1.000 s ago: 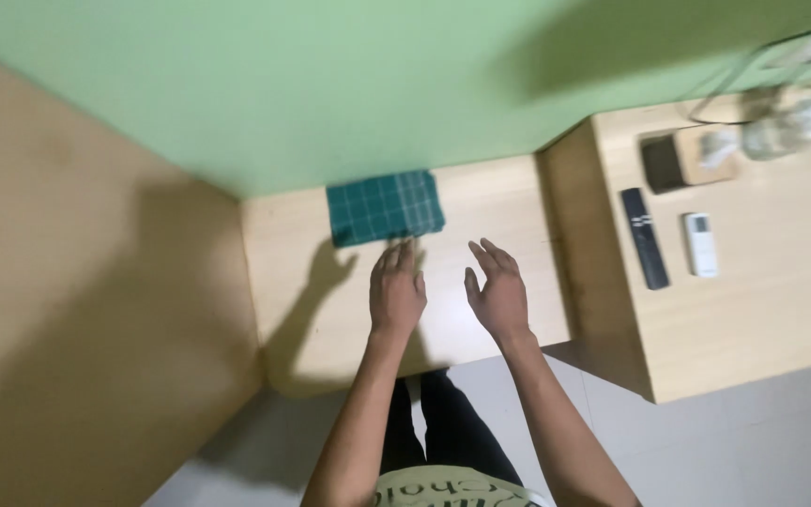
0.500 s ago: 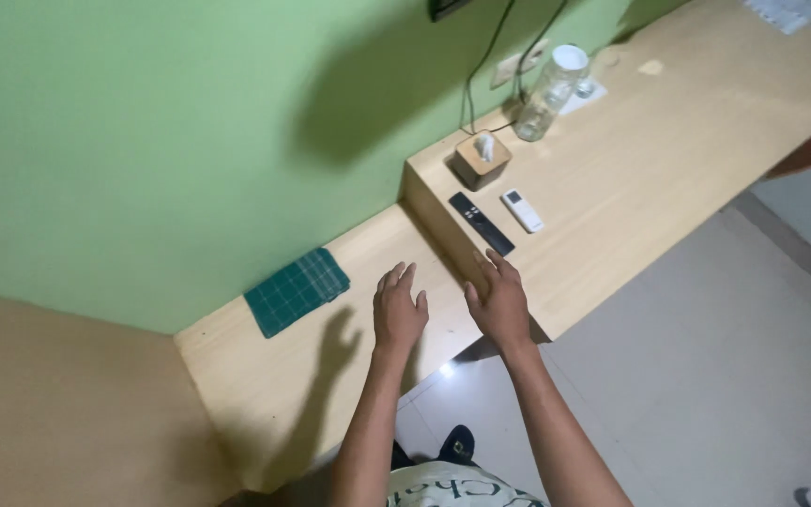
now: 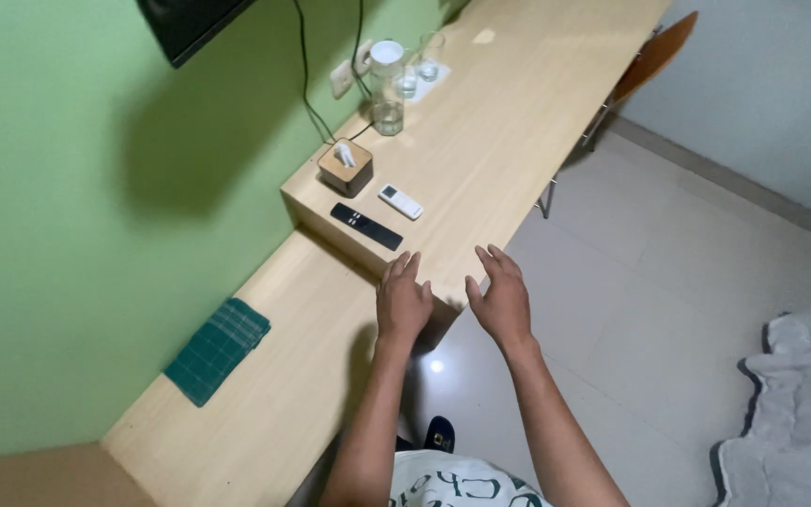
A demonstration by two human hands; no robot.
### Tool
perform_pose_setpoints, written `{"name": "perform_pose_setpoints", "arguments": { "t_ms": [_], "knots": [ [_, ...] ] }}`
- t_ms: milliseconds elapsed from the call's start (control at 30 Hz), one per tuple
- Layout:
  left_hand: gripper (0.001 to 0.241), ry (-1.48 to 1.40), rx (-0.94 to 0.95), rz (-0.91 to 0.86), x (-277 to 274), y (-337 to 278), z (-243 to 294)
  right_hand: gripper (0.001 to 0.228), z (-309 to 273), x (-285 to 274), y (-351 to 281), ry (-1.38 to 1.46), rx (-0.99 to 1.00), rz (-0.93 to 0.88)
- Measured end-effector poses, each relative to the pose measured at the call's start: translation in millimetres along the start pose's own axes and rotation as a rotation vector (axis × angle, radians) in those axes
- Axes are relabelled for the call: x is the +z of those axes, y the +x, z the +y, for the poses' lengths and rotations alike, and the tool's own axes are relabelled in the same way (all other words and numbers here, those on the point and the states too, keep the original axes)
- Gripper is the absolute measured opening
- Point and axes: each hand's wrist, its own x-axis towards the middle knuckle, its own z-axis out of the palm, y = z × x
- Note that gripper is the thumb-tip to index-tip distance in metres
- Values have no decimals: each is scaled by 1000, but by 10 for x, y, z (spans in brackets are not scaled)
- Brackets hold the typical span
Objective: The person wipes a wooden nightstand and a desk using a green cloth. After placing the cloth on the desk, the person walks to the bed and smooths out the white bedsheet and decorative runner with their hands.
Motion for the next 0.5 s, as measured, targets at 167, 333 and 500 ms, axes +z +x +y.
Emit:
{"name": "perform_pose_setpoints", "arguments": {
  "t_ms": [167, 333, 500],
  "knots": [
    [59, 24, 86, -114, 213, 179, 199, 57, 156, -141, -34, -18, 82, 74],
    [59, -9, 217, -231, 420, 368, 477, 56, 322, -302, -66, -31, 187, 200],
    [54, -91, 418, -284, 714, 428, 704, 53, 532, -476, -270, -90, 280, 337]
  ]
}}
